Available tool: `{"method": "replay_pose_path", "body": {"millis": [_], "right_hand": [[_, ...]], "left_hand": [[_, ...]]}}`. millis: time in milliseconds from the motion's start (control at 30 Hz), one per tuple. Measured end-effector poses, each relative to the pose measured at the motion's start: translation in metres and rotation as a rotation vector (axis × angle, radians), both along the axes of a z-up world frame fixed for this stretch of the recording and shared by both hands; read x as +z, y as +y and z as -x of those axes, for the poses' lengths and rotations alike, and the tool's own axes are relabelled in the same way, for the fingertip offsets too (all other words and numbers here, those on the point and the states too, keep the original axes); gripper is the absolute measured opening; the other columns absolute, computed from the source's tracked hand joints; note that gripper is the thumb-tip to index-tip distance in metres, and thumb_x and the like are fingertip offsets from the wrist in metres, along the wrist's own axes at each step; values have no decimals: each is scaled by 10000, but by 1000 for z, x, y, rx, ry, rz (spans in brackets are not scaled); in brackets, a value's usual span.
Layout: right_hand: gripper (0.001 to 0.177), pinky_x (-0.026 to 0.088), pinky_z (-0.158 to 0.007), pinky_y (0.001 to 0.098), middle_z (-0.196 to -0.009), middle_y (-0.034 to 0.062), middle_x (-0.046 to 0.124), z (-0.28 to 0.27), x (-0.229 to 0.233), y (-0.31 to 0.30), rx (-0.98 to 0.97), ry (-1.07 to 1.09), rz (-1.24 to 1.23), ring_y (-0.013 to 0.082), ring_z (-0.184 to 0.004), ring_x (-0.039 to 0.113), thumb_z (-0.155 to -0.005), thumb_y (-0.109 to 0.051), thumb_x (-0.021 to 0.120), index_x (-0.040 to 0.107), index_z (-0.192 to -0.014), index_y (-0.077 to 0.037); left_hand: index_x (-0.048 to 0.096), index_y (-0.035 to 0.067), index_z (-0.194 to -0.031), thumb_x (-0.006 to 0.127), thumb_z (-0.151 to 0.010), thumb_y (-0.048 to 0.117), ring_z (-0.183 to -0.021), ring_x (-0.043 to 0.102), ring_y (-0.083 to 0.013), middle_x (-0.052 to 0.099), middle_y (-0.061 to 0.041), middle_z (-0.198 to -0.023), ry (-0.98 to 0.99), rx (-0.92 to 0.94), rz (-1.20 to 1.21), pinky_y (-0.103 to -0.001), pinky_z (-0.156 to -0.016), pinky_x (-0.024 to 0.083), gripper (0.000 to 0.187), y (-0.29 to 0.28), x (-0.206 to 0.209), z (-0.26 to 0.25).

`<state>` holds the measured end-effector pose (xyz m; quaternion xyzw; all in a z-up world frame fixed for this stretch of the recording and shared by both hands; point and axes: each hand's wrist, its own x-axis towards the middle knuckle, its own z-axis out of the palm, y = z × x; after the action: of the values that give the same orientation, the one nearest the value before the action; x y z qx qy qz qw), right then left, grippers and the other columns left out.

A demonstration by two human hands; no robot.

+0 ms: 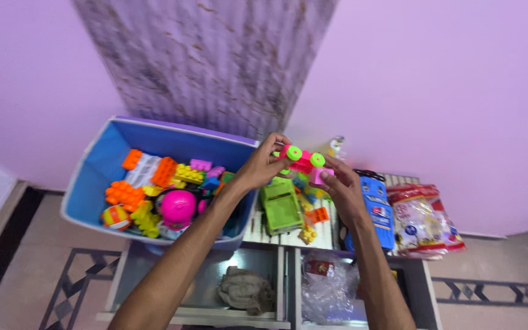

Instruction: The person transfers colorful plastic building blocks from a small red basket into a large blue storage bin containing toy vehicles. The person then empties the remaining blocks onto a nearby table and continues to place them into the bin one by one.

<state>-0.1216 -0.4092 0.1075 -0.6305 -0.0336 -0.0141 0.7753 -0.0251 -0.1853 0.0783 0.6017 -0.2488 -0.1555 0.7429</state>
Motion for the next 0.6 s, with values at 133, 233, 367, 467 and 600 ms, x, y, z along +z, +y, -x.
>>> {"method": "replay_pose_path", "body": {"millis": [133,233,367,467,600], "right_hand": [[429,584,-995,378,-1291,117,680,-20,-1,38,65,17,-27,210,-1166,677,-964,-140,677,617,-1365,0],[374,573,-1006,368,-1224,143,702,-37,-12,69,91,36,37,228,-1129,685,-962,-67,706,655,-1320,27],[474,554,-996,339,-1219,83,697,-49,-20,108,255,-29,180,186,-1122,672,-820,32,775,670,-1279,-30],[474,563,-978,326,-1178,43,702,-49,-21,137,374,-9,314,160,-1112,682,-748,35,821,668,-1182,-80],[424,577,-939,323,-1095,43,682,-49,-13,171,473,-103,800,194,-1046,706,-688,-78,896,691,-1059,-95]], "left_hand": [[451,90,-1376,640,-973,124,-1145,668,-232,561,-140,-1341,2,78,-21,-363,-809,684,447,56,3,-3],[529,81,-1401,618,-986,136,-1161,662,-188,590,-108,-1368,-3,103,-23,-340,-848,669,429,98,-2,-5],[607,36,-1346,674,-1026,96,-1155,641,-158,673,-68,-1277,-272,269,-224,-296,-927,562,333,149,-19,-5],[613,39,-1314,632,-922,44,-1084,644,-149,656,-55,-1218,-88,220,-150,-293,-873,577,392,184,-25,2],[574,86,-1320,709,-883,111,-1093,650,-156,652,-67,-1197,28,169,-228,-311,-911,551,458,222,-35,19]]}}
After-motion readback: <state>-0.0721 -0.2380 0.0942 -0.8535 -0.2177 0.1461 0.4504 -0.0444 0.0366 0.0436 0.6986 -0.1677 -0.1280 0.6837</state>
